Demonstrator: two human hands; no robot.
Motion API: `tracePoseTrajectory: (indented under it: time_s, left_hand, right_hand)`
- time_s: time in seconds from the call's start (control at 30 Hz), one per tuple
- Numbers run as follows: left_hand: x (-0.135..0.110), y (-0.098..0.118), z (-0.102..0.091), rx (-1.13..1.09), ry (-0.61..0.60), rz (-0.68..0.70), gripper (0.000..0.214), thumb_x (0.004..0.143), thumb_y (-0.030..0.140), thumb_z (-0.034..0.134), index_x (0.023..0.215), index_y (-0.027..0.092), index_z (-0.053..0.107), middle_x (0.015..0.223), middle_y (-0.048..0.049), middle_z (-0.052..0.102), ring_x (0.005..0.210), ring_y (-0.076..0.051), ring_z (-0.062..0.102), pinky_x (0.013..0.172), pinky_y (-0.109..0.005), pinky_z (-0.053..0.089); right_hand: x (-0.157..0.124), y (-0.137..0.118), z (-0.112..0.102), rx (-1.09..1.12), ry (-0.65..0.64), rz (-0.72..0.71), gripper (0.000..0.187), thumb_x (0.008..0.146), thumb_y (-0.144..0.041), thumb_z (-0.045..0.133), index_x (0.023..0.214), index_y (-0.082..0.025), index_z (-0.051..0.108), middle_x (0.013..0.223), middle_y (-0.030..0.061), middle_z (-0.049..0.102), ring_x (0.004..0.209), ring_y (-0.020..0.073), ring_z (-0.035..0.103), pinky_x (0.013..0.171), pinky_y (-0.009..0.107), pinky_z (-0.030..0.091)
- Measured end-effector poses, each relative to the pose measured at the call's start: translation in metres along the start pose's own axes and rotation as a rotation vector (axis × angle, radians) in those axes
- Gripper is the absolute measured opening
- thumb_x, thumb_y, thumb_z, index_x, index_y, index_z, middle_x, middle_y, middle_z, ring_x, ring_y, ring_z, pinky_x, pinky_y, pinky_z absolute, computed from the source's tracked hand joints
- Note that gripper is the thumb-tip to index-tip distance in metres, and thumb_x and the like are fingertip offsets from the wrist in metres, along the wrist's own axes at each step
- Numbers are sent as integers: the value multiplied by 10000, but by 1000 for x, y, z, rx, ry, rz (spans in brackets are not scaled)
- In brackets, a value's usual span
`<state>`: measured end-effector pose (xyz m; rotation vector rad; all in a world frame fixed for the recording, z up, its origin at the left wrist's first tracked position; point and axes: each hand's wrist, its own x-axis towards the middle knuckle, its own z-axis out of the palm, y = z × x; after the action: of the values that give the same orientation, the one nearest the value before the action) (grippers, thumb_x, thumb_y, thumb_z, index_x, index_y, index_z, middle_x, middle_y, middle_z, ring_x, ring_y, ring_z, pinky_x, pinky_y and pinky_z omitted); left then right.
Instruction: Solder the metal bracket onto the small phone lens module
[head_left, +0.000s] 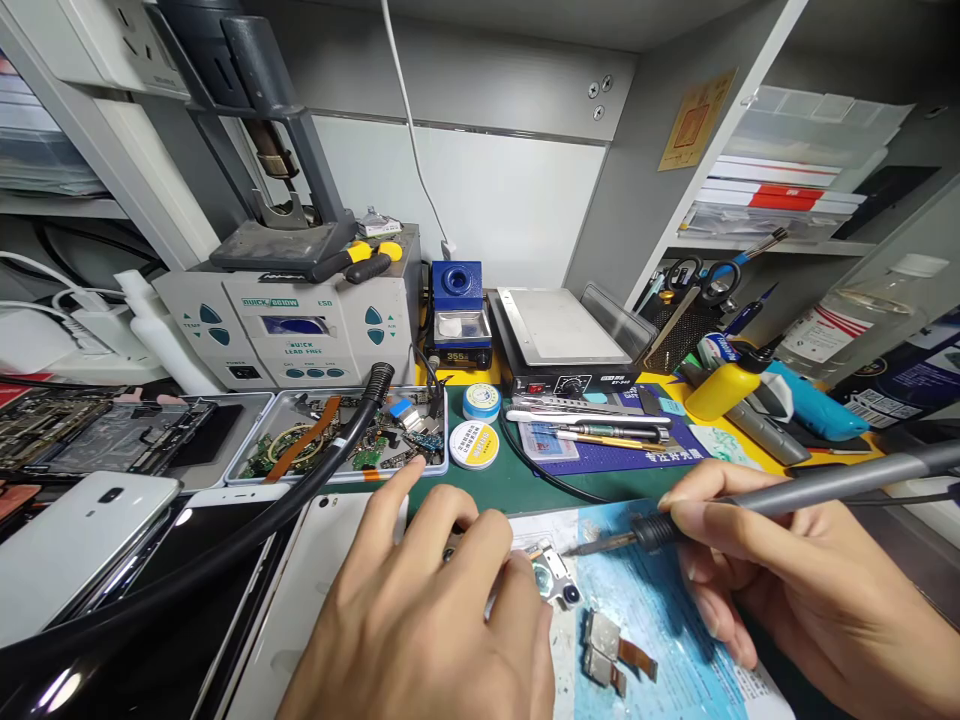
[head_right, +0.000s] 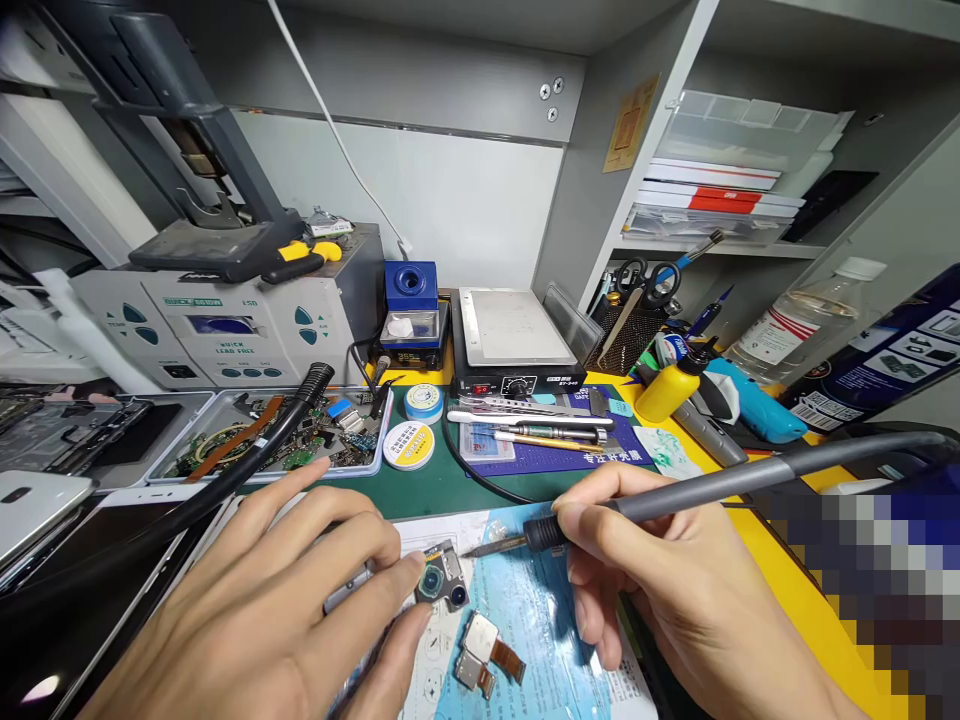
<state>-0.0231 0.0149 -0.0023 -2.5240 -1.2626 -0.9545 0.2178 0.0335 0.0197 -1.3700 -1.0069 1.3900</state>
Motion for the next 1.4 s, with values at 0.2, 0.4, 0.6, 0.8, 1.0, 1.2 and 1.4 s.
tracePoseTrajectory:
  time_s: [0.2, 0.4, 0.6, 0.8, 1.0, 1.2, 1.4]
  left_hand:
    - [1, 0, 1, 6, 6, 3, 154, 911, 252, 596, 849, 240, 737, 821, 23, 674, 862, -203, 623, 1094, -514, 396]
    - [2, 0, 0, -3, 2, 3, 146, 907, 250, 604, 849, 242, 738, 811, 23, 668, 855, -201, 620, 1094, -523, 400]
    - [2, 1, 0, -5, -7, -7, 138, 892, 229, 606, 857, 245, 739, 814, 22, 669, 861, -204, 626, 1088, -527, 407]
    - [1, 0, 0, -16, -4, 3, 144, 887, 210, 599, 834, 237, 731, 795, 18, 658, 844, -198, 623, 1083, -539, 413]
    - [2, 0, 0, -16, -5, 0, 138, 886, 210, 602, 854, 241, 733, 809, 20, 660, 858, -199, 625, 1087, -537, 416]
    - [1, -1, -1, -27, -21, 10, 142, 892, 198, 597, 856, 234, 729, 813, 13, 660, 863, -206, 621, 1082, -551, 414]
    - [1, -1, 0, -26, -25, 4, 126, 883, 199, 612, 851, 233, 729, 806, 10, 659, 862, -206, 620, 1081, -556, 421]
  right_hand:
    - [4, -7, 8, -39, 20, -1, 398, 519, -497, 902, 656, -205, 669, 442, -49, 520, 247, 140, 480, 190, 224, 376]
    - [3, -6, 6, -40, 7, 4, 367, 536, -470, 909, 646, -201, 685, 442, -39, 535, 254, 145, 495, 195, 222, 392]
    - [-2, 2, -4, -9, -45, 16, 275, 615, -394, 912, 612, -197, 720, 435, -13, 569, 277, 138, 544, 252, 181, 446]
    - [0, 2, -2, 30, -13, 11, 280, 585, -403, 923, 583, -203, 727, 420, -10, 561, 253, 142, 526, 226, 193, 437]
    - [-2, 2, -1, -3, -41, 27, 241, 599, -344, 925, 634, -198, 737, 446, -17, 582, 313, 156, 574, 261, 185, 465]
    - [-5, 0, -1, 52, -18, 12, 243, 616, -318, 921, 616, -189, 716, 450, -24, 580, 289, 131, 545, 256, 171, 453]
    - [-6, 2, -2, 13, -15, 46, 235, 618, -307, 921, 635, -185, 720, 468, -17, 598, 324, 146, 576, 279, 175, 468]
